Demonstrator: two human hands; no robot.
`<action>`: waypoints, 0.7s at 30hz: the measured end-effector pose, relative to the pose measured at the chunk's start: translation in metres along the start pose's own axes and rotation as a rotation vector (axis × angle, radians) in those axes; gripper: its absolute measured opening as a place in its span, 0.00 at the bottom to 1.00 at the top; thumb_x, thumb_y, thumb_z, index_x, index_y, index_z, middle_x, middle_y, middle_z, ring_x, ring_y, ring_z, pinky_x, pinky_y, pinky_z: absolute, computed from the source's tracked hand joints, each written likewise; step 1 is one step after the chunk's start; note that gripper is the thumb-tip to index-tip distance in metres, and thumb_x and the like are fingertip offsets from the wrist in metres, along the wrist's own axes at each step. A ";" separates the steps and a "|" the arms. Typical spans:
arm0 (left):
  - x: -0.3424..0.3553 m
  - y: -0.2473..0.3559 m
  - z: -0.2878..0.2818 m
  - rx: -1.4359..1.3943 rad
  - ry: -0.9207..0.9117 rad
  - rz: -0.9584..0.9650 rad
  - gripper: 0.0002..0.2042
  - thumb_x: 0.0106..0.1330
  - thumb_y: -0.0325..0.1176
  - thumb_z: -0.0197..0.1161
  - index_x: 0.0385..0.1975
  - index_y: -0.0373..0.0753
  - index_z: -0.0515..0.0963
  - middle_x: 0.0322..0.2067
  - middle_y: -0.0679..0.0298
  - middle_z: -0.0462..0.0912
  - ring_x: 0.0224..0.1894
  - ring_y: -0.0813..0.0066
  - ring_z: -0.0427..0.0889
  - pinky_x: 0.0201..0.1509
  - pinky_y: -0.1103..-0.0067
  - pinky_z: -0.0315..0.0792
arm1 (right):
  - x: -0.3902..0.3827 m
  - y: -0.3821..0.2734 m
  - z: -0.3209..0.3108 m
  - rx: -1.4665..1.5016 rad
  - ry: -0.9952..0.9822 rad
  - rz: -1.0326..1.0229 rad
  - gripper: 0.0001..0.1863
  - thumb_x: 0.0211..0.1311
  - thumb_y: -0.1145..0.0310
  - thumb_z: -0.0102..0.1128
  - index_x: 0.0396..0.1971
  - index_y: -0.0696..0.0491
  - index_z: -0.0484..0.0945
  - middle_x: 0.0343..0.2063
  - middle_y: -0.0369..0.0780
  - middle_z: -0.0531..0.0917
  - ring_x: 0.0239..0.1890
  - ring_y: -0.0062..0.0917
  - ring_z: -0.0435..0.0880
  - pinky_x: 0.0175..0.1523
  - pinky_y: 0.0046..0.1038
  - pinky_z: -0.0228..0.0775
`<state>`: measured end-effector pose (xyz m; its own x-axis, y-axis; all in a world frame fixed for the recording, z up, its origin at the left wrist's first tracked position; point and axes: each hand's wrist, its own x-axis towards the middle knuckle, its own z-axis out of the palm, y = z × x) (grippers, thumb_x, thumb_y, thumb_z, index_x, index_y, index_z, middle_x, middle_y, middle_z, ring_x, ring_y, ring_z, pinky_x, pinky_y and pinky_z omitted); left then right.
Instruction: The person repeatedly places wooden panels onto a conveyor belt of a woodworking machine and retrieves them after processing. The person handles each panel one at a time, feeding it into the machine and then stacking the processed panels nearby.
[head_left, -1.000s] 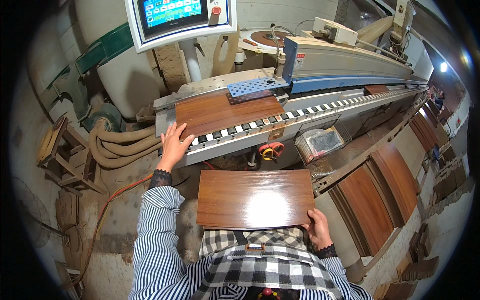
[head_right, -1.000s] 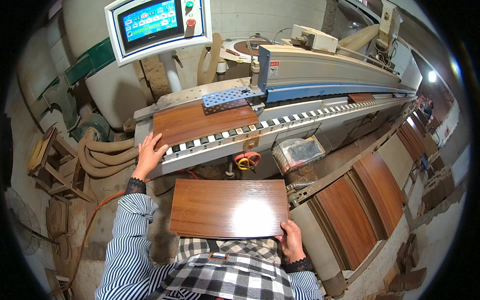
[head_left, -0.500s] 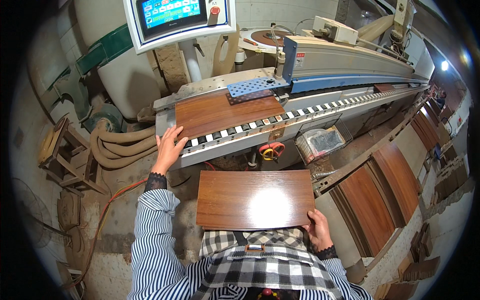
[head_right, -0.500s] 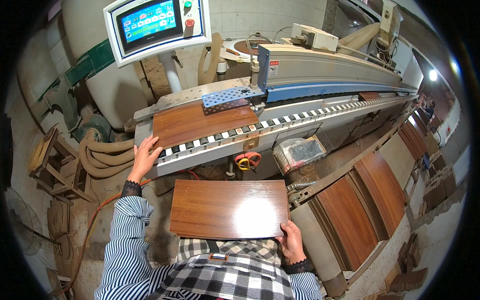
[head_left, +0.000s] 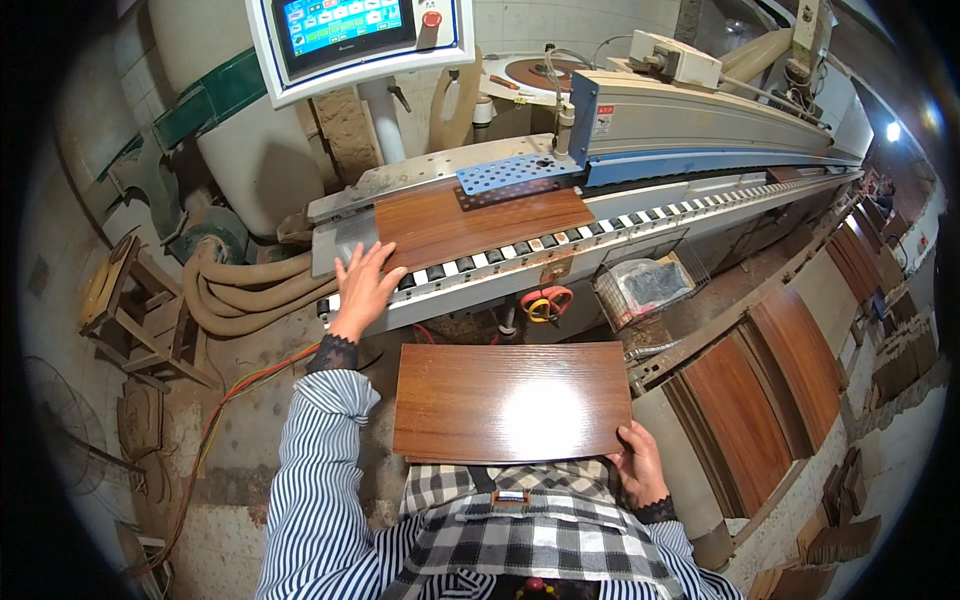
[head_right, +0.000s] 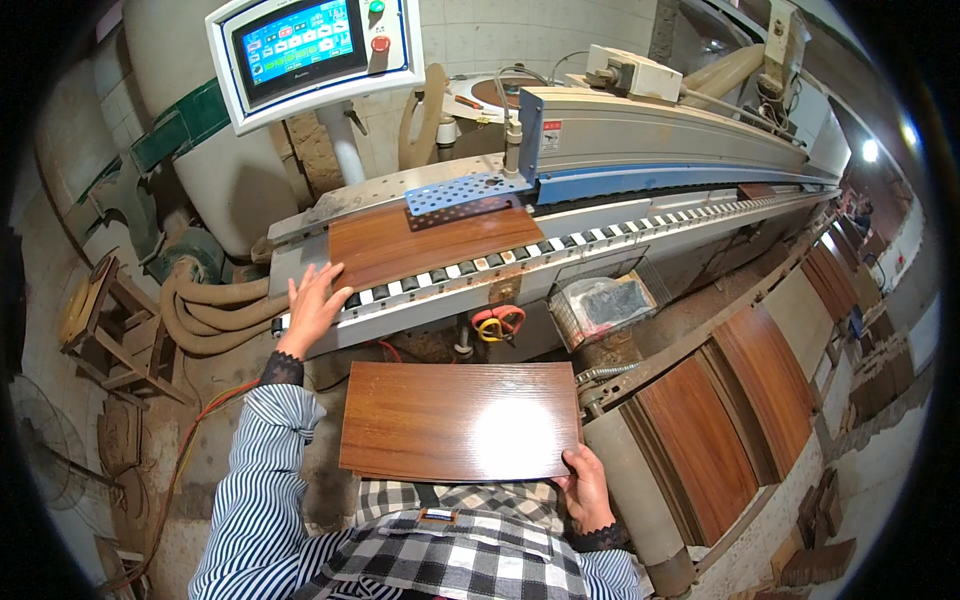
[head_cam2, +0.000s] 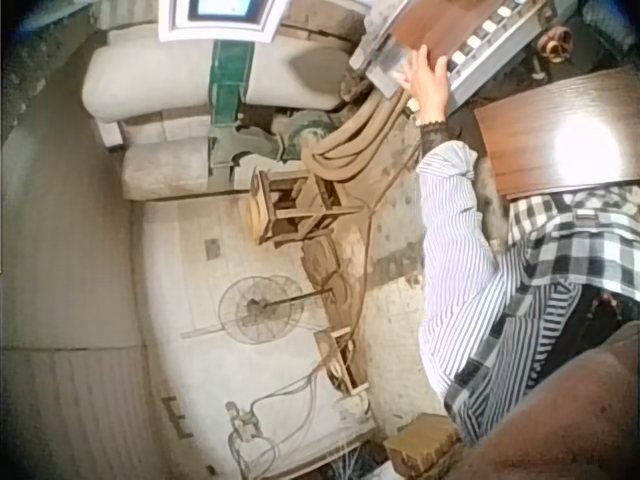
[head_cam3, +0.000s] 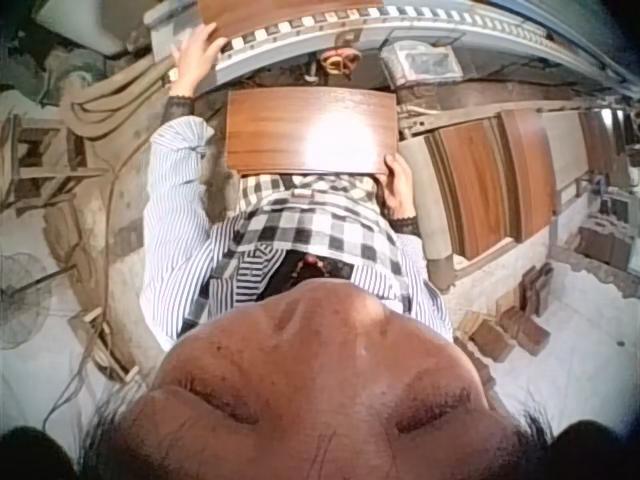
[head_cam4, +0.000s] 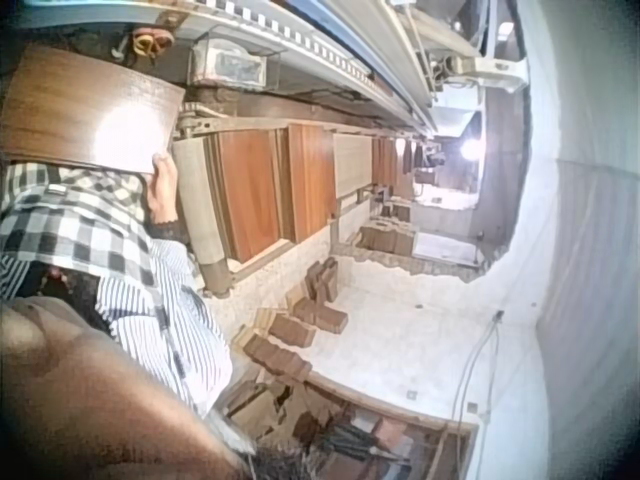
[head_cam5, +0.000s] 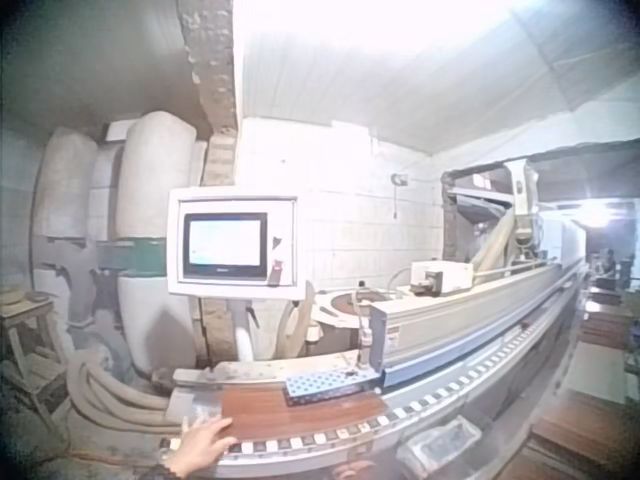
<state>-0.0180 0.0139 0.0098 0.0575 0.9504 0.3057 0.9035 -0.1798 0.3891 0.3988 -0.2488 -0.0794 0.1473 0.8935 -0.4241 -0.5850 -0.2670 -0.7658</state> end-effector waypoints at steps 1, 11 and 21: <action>0.003 0.006 0.006 0.001 0.003 0.005 0.26 0.66 0.52 0.56 0.61 0.48 0.71 0.65 0.57 0.67 0.72 0.54 0.51 0.72 0.50 0.30 | 0.000 0.000 0.000 0.001 -0.004 -0.003 0.14 0.67 0.74 0.49 0.50 0.60 0.71 0.42 0.39 0.81 0.37 0.19 0.82 0.40 0.23 0.79; 0.034 0.067 0.064 -0.120 0.088 0.094 0.28 0.66 0.52 0.56 0.63 0.45 0.68 0.63 0.54 0.69 0.71 0.53 0.56 0.72 0.49 0.37 | -0.011 -0.004 -0.003 0.012 -0.177 -0.119 0.25 0.67 0.67 0.54 0.61 0.61 0.64 0.43 0.43 0.82 0.35 0.26 0.85 0.39 0.25 0.83; -0.010 0.036 -0.001 -0.842 0.083 0.131 0.23 0.69 0.40 0.58 0.61 0.36 0.69 0.57 0.55 0.75 0.60 0.68 0.72 0.63 0.75 0.64 | 0.000 -0.020 -0.010 0.160 -0.208 -0.230 0.26 0.67 0.67 0.54 0.62 0.58 0.62 0.46 0.44 0.81 0.40 0.30 0.85 0.41 0.30 0.82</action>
<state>0.0134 -0.0019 0.0212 0.0780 0.8930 0.4433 0.2733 -0.4468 0.8519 0.4189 -0.2475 -0.0686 0.1333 0.9826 -0.1291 -0.6757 -0.0052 -0.7371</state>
